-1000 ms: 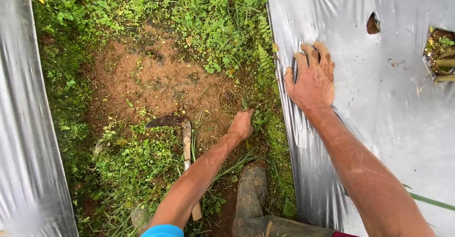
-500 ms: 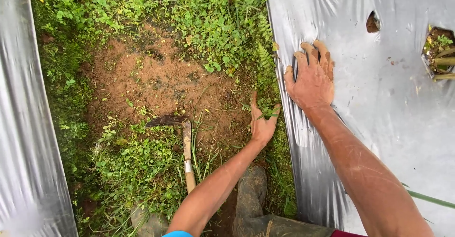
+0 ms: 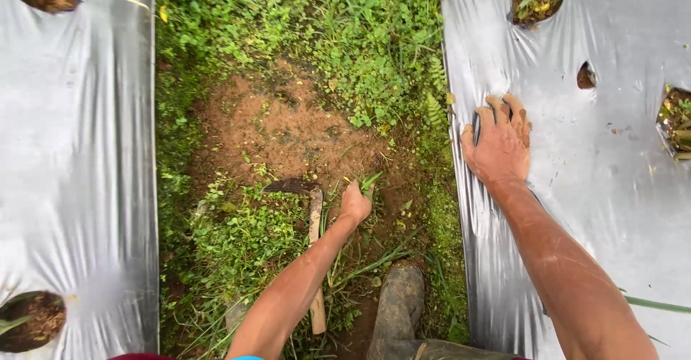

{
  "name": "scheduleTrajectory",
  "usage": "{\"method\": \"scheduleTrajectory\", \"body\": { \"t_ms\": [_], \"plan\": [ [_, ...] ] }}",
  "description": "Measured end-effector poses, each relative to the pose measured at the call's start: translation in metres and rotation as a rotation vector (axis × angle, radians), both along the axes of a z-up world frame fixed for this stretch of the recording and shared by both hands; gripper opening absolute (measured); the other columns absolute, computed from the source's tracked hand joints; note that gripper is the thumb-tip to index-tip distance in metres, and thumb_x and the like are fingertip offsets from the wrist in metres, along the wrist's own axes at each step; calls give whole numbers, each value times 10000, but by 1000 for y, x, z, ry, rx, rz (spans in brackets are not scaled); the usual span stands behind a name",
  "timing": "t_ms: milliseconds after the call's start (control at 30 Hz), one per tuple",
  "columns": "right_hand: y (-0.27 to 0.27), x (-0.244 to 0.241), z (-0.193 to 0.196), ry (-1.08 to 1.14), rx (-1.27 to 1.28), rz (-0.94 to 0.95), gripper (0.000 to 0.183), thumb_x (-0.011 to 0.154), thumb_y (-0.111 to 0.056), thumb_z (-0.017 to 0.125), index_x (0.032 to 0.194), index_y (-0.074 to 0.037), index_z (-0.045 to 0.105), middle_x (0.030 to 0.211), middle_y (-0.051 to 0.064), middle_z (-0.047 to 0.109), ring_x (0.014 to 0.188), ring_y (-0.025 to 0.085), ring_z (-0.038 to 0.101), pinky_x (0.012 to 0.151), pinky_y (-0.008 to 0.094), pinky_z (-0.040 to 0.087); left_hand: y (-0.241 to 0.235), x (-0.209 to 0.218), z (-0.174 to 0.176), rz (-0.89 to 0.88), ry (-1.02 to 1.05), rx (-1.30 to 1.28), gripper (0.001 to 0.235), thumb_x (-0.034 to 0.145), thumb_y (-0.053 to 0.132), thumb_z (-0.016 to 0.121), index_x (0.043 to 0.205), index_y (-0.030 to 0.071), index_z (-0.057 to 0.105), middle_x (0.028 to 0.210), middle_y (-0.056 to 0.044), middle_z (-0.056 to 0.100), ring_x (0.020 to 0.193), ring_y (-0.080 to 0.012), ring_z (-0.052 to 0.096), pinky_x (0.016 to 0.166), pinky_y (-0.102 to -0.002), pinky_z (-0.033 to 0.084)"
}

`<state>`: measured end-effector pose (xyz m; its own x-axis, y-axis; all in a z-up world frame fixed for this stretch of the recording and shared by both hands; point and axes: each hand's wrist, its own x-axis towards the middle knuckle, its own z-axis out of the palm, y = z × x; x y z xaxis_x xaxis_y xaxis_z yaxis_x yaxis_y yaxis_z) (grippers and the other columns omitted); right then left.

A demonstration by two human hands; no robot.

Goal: Using a hand hoe and hands to remove weeds from the soil between plastic-covered planting beds.

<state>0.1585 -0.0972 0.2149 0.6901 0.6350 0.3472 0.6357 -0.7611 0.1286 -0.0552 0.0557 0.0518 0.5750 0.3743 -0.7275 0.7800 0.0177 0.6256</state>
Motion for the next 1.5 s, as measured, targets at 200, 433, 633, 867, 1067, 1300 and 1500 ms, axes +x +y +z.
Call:
{"method": "scheduleTrajectory", "body": {
  "t_ms": [200,433,633,867,1067,1300,1500],
  "plan": [
    [22,-14,11,226,-55,-211,339,1026,-376,501,1219,-164,683,1430,73,636,1443,305,447,1080,519,434,120,-32,154,191,-220,57,564,1034,399,572,1405,-25,536,1376,-316,566,1356,-512,470,1129,-644,399],
    [187,-129,93,1368,492,-89,495,1099,-385,442,1452,-39,425,1457,256,480,1205,328,654,1047,460,556,179,-62,317,199,-601,143,309,1061,349,561,860,122,616,550,34,503,457,-100,395,522,-271,414],
    [223,-247,239,1852,733,97,938,988,-729,223,1609,-27,186,1598,357,247,1468,529,316,1161,683,314,186,-146,404,218,-594,163,419,1045,365,572,1145,-41,555,824,-182,626,771,-275,650,743,-421,547],
    [167,-272,262,1604,379,158,572,917,-435,537,1432,-188,527,1272,155,697,815,242,786,842,456,580,157,-182,397,110,-442,-27,865,838,668,492,1486,114,344,1522,-182,424,1406,-302,466,1183,-584,396],
    [154,-290,263,1355,283,234,1028,659,-765,524,1535,-315,229,1609,99,365,1434,304,525,1101,638,450,144,-183,372,131,-474,-36,930,812,687,495,1533,138,282,1578,-192,350,1458,-304,418,1192,-599,375],
    [157,-308,210,1455,162,97,1493,497,-846,576,1594,-142,-153,1690,135,-134,1598,302,10,1261,605,141,133,-179,393,202,-473,-88,1000,763,698,514,1594,213,241,1648,-166,261,1533,-300,307,1230,-618,281],
    [171,-299,225,1457,316,-1,777,992,-19,605,1638,-183,208,944,206,727,452,138,566,388,265,562,144,-184,410,94,-509,36,845,830,590,584,1533,168,379,1546,-89,453,1432,-227,467,1193,-468,383]
  ]
}}
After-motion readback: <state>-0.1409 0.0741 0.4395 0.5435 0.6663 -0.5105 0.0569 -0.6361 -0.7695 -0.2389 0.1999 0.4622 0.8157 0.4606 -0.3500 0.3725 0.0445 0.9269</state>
